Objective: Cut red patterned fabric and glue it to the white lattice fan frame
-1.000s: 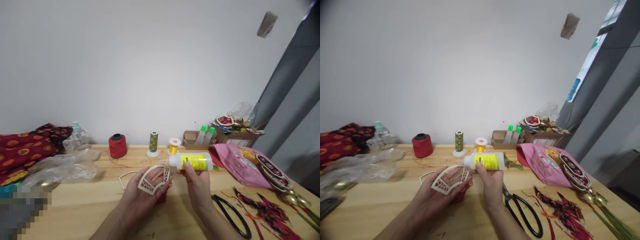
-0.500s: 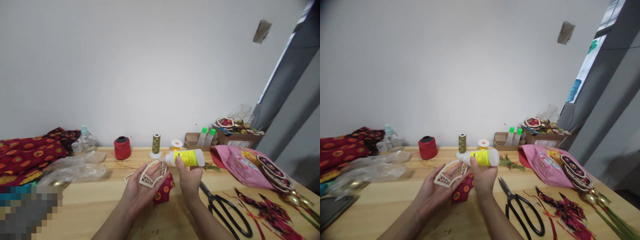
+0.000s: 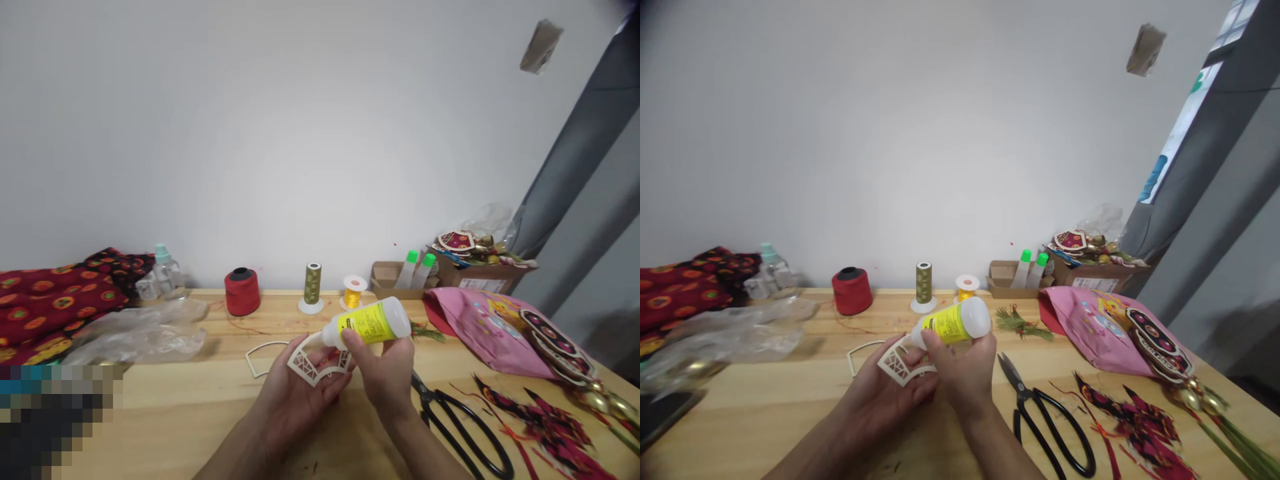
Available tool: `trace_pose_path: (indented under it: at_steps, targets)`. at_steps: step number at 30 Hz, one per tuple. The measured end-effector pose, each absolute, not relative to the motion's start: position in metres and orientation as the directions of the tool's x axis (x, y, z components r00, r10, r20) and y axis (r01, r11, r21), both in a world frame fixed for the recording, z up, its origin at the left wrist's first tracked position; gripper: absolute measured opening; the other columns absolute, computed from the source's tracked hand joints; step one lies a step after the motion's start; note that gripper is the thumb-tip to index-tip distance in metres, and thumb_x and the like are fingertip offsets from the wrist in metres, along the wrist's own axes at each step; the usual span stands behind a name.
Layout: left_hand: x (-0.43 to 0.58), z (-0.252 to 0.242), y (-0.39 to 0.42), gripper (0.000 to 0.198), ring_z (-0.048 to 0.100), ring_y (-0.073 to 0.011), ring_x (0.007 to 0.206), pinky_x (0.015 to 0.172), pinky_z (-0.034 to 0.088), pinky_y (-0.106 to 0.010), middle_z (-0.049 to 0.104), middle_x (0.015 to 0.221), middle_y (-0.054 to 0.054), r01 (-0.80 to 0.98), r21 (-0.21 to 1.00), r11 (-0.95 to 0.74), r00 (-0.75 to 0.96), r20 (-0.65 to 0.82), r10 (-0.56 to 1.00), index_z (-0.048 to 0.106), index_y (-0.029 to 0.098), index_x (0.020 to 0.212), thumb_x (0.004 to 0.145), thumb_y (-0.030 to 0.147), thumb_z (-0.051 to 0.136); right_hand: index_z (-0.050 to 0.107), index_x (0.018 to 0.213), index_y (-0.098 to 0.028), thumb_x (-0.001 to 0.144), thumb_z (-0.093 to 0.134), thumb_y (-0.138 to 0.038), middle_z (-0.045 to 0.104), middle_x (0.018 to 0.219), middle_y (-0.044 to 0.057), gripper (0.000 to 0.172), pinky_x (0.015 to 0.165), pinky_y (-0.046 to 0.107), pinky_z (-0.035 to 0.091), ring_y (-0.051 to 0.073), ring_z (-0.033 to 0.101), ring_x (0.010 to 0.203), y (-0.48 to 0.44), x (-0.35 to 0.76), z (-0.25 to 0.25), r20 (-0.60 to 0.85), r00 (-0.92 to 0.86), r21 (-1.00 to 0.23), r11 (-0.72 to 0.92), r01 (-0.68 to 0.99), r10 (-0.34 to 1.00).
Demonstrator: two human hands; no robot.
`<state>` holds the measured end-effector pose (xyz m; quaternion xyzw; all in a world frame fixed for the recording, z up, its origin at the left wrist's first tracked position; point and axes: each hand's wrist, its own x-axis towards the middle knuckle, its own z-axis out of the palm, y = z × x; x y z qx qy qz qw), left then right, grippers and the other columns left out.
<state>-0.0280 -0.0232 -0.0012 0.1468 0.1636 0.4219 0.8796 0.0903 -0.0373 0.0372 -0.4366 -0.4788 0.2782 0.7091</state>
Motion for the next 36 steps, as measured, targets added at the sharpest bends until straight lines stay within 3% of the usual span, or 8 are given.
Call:
trace_pose_path:
  at_steps: [6,14,21,26,31,36]
  targets:
    - [-0.026,-0.003,-0.024,0.038,0.059,-0.0181,0.065,0.079,0.043,-0.036,0.065,0.077,-0.011,-0.693,0.374,0.617,0.590,-0.198,0.783,0.056,0.005,0.099,0.078,0.034,0.046,0.049,0.099,-0.013,0.048,0.073,-0.030,0.064,0.078,0.007,0.059,0.059,0.033,0.053,0.023,0.062,0.068,-0.041,0.086,0.033,0.452,0.403,-0.883,0.463,0.075,0.796]
    - [-0.026,-0.009,-0.020,0.038,0.061,-0.0192,0.070,0.077,0.043,-0.034,0.065,0.082,-0.010,-0.703,0.352,0.618,0.615,-0.135,0.777,0.053,0.008,0.102,0.078,0.036,0.046,0.051,0.093,-0.014,0.047,0.072,-0.034,0.061,0.077,0.007,0.054,0.064,0.037,0.052,0.024,0.061,0.071,-0.042,0.084,0.033,0.507,0.380,-0.861,0.478,0.177,0.773]
    - [-0.027,-0.016,-0.019,0.045,0.060,-0.0224,0.083,0.079,0.043,-0.032,0.064,0.091,-0.012,-0.688,0.320,0.652,0.658,-0.103,0.746,0.049,0.007,0.109,0.077,0.039,0.046,0.053,0.099,-0.012,0.045,0.072,-0.041,0.059,0.085,0.012,0.065,0.075,0.048,0.047,0.029,0.058,0.080,-0.044,0.085,0.026,0.572,0.373,-0.814,0.451,0.366,0.731]
    - [-0.028,-0.020,-0.016,0.046,0.060,-0.0232,0.085,0.078,0.043,-0.033,0.065,0.089,-0.011,-0.684,0.299,0.665,0.672,-0.098,0.735,0.048,0.007,0.110,0.077,0.039,0.045,0.056,0.087,-0.015,0.048,0.071,-0.043,0.058,0.085,0.011,0.050,0.071,0.048,0.048,0.026,0.057,0.075,-0.044,0.086,0.024,0.683,0.318,-0.711,0.498,0.497,0.658]
    - [-0.027,-0.017,-0.017,0.043,0.060,-0.0232,0.085,0.077,0.043,-0.033,0.065,0.085,-0.010,-0.688,0.279,0.670,0.680,-0.074,0.729,0.050,0.006,0.107,0.078,0.038,0.044,0.052,0.067,-0.020,0.059,0.066,-0.034,0.055,0.064,0.000,0.022,0.052,0.034,0.049,0.018,0.055,0.057,-0.046,0.087,0.028,0.802,0.131,-0.541,0.615,0.573,0.583]
    - [-0.026,-0.010,-0.020,0.044,0.059,-0.0212,0.084,0.076,0.044,-0.031,0.065,0.085,-0.011,-0.689,0.260,0.676,0.690,-0.051,0.722,0.049,0.005,0.108,0.080,0.038,0.041,0.051,0.066,-0.020,0.062,0.065,-0.033,0.052,0.060,-0.001,0.020,0.047,0.030,0.046,0.017,0.054,0.056,-0.047,0.087,0.033,0.856,0.079,-0.453,0.668,0.590,0.510]
